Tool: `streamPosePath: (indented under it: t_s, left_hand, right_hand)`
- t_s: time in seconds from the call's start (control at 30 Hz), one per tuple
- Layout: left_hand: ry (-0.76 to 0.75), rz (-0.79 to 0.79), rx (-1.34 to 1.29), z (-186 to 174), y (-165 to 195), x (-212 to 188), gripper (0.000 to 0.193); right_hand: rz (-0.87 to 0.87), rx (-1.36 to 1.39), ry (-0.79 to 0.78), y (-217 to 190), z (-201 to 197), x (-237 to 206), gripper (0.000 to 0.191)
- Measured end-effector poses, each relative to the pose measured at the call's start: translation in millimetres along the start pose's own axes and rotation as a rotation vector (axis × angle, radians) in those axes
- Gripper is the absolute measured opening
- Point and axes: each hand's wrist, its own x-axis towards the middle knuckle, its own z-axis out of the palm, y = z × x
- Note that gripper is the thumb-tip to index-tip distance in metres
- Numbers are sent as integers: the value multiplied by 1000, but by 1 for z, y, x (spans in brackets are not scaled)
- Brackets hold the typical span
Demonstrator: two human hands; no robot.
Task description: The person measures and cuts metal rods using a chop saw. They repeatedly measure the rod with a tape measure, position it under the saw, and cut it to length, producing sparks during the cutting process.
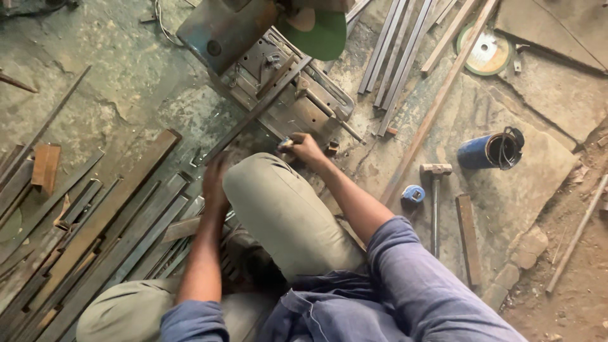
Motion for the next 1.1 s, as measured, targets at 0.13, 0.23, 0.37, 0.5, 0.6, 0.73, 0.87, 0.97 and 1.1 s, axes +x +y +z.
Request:
streamPosePath:
  t_s: [0.13, 0.23, 0.37, 0.5, 0.6, 0.73, 0.87, 0.97, 1.1]
  left_hand:
    - [4, 281, 310, 20, 21, -11, 50]
    - [145, 677, 683, 28, 30, -12, 51]
    - [112, 732, 709, 31, 28, -14, 52]
    - [63, 699, 670, 33, 19, -18, 53]
    - [31, 680, 648, 33, 14, -16, 54]
    - [-9, 648, 622, 31, 9, -14, 55]
    - [-60, 622, 586, 33, 8, -9, 57]
    - [-110, 581, 545, 31, 5, -3, 58]
    - [-242, 434, 421, 24, -3, 3, 59]
  right_hand:
    - [82, 179, -79, 2, 26, -10, 33]
    - [13, 8, -121, 0, 40, -6, 36]
    - [-304, -6, -293, -10, 50, 3, 43]
    - [-99, 23, -444, -12, 53, 5, 56]
    - [28, 102, -476, -10, 54, 6, 60]
    - [15, 142, -555, -6, 56, 11, 59]
    - [32, 135, -567, -3, 56, 10, 56]
    - [96, 142, -545, -1, 55, 5, 56]
    - [90, 55, -505, 1, 54, 2, 59]
